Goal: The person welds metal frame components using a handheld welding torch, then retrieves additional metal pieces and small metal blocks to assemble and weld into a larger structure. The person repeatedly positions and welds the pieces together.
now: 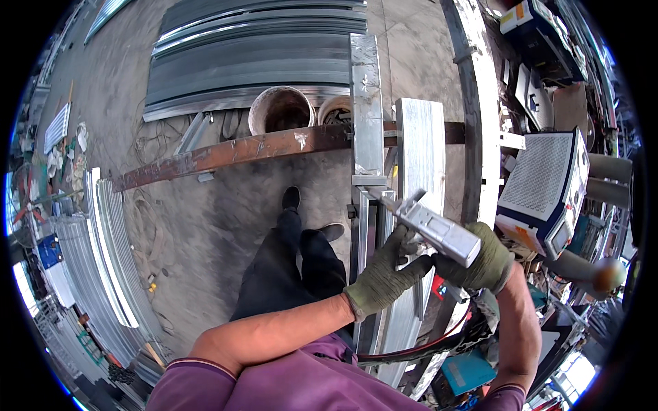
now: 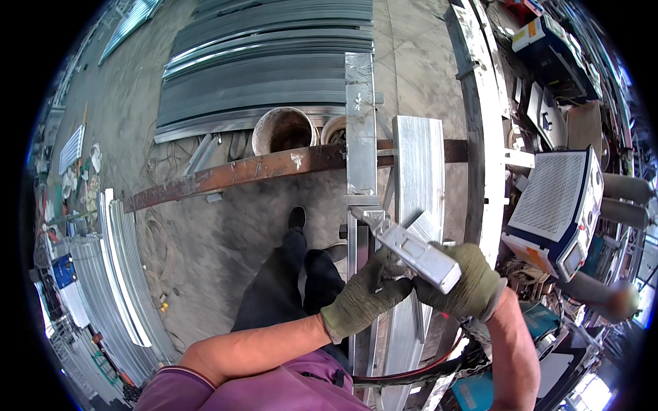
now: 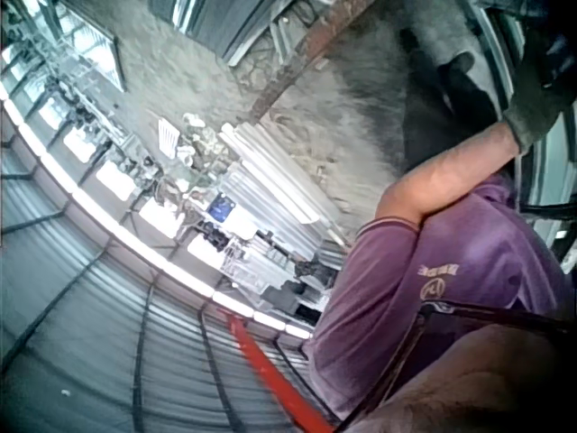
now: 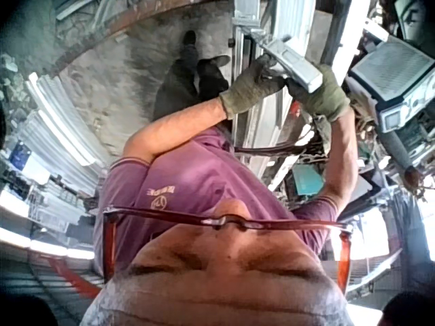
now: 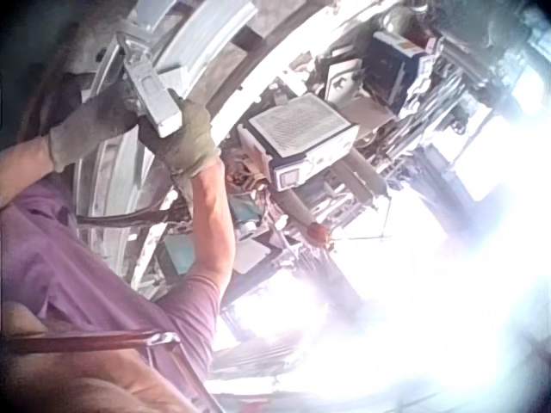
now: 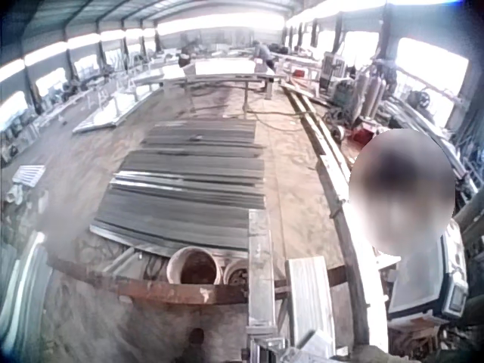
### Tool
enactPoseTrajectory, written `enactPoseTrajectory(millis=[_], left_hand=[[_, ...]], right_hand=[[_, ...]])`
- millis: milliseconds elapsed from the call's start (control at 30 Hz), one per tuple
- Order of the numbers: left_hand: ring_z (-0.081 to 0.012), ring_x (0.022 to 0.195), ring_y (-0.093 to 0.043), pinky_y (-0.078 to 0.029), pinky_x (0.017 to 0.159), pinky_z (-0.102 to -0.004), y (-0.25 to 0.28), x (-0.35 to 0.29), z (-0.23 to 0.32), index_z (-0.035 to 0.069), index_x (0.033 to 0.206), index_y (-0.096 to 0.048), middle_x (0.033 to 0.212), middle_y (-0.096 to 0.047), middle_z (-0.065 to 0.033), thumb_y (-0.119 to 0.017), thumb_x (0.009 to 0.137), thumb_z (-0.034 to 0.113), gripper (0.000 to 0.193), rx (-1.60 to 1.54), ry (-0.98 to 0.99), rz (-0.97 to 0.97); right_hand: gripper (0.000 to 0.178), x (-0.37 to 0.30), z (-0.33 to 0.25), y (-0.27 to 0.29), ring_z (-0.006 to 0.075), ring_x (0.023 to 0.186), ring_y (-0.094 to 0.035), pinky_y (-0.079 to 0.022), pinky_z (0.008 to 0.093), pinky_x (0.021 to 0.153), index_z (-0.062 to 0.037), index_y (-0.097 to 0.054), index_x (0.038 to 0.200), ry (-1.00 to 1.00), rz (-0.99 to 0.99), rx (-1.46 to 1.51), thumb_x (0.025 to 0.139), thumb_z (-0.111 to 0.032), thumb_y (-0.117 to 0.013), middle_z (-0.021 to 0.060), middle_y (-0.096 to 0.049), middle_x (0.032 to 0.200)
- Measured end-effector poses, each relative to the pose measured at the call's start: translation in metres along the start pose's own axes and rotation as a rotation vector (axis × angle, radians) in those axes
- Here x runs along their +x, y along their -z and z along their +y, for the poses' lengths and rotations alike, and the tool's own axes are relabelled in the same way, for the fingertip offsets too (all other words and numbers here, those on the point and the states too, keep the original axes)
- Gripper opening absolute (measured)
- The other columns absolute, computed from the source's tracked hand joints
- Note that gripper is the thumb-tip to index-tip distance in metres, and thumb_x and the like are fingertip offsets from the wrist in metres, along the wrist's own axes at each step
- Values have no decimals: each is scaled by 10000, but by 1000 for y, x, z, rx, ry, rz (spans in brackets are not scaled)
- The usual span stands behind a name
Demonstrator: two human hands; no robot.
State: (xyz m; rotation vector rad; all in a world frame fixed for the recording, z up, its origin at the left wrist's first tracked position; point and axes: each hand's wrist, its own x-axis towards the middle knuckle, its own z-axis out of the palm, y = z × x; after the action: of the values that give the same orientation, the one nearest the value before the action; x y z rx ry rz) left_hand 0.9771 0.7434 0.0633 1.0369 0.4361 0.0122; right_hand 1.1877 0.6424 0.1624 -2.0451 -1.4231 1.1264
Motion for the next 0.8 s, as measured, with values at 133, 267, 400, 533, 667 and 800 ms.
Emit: enactPoseTrajectory(millis=[133,267,400,533,667,800], left_hand=[[-179,1314,-588,-525,1098,-355,-1,-3,-1,93,1671,-305,1459,-588,-72,-762,1031,127,787,-15,150,-17],[-161,1284,-603,-532,1089,-341,-5,0,-11,95,1673,-311,1422,-600,-61,-756,1041,137,774,-21,185,28],[-149,1282,-607,-536,1078,-326,-8,3,-26,90,1670,-315,1401,-605,-53,-758,1041,144,771,24,154,61],[-145,1287,-613,-541,1069,-327,-5,5,-24,80,1658,-332,1405,-613,-56,-765,1038,148,760,79,170,62],[-143,1254,-629,-547,1053,-323,-3,5,-22,76,1650,-342,1400,-620,-64,-770,1036,159,754,34,191,64],[-147,1225,-643,-559,1022,-316,-2,4,-18,72,1648,-340,1387,-621,-82,-766,1041,178,749,40,118,64]], right_hand=[[329,-4,13,-18,362,647,-698,-569,416,617,-63,-713,1036,20,-11,25,817,-274,-840,118,-706,743],[337,-4,13,-18,342,648,-706,-571,406,612,-64,-720,1058,8,-25,-56,809,-257,-839,112,-708,744],[352,-4,16,-18,332,649,-711,-574,400,609,-66,-722,1089,16,-6,-50,807,-244,-837,108,-710,750],[368,-1,19,-21,336,642,-712,-578,404,611,-64,-718,1105,14,0,-32,803,-235,-839,104,-714,756],[366,5,19,-22,340,641,-715,-582,404,615,-61,-716,1106,56,-17,-100,801,-220,-841,104,-715,756],[369,3,12,-22,336,653,-725,-589,400,623,-58,-723,1109,-22,-20,-26,801,-222,-846,110,-724,765]])
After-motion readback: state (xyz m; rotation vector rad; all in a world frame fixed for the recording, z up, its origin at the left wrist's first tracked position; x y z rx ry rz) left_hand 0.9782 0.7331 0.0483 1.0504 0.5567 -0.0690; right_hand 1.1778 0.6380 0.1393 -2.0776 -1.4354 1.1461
